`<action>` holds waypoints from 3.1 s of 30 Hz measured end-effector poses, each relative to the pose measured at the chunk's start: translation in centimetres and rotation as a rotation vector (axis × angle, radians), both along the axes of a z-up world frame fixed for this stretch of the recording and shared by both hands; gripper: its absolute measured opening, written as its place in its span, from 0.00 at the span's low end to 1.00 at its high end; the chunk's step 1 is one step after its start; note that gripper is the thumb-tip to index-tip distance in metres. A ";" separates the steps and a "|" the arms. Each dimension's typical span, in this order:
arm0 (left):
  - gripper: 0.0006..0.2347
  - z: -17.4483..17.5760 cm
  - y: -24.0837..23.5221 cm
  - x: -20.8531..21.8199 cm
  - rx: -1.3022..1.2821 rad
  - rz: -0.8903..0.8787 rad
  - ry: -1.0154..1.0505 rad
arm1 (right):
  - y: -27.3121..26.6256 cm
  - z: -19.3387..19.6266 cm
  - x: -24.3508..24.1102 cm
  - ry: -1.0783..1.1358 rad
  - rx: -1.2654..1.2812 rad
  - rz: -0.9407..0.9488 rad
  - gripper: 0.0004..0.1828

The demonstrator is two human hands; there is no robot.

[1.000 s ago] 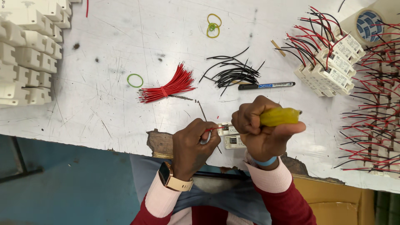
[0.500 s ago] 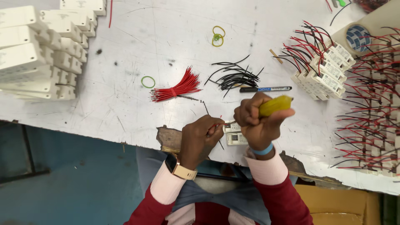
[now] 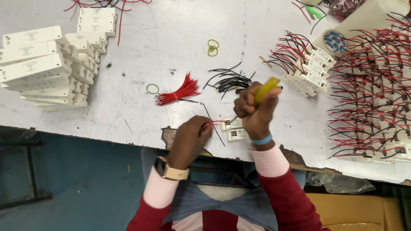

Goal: The person assembles electrical components by inserting red and black wires into white plastic terminal blocks and securing them with a yellow screwdriver. The person repeatedly picks up terminal blocks, inserts wires, and tightens screws.

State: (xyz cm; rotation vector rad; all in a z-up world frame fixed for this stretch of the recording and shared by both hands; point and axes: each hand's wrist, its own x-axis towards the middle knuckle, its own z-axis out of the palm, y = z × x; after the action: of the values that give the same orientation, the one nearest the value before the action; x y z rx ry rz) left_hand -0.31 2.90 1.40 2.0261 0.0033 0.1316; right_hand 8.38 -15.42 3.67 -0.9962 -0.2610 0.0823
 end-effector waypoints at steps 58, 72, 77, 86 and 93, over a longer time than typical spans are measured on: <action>0.03 1.6 -5.9 -1.3 0.258 0.079 -0.211 | -4.7 -3.3 -4.6 0.005 0.126 -0.013 0.43; 0.03 1.6 -5.9 -1.1 0.204 0.064 -0.232 | -4.5 -3.4 -4.3 -0.030 0.032 -0.018 0.43; 0.03 1.2 -6.1 -1.0 0.180 0.046 -0.232 | -4.1 -3.1 -4.5 -0.087 -0.035 -0.021 0.43; 0.03 0.3 -7.1 -0.9 0.321 -0.001 -0.205 | -4.8 -4.1 -4.1 -0.036 0.093 0.012 0.42; 0.04 2.6 -5.4 -0.8 0.346 -0.061 -0.222 | -5.9 -3.2 -5.1 0.111 0.470 -0.171 0.38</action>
State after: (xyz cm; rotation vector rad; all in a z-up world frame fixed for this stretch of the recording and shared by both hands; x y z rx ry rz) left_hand -1.07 -2.48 4.02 2.3427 -0.2354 0.3373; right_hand 3.27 -21.28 0.47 -0.5410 -0.0850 -0.0776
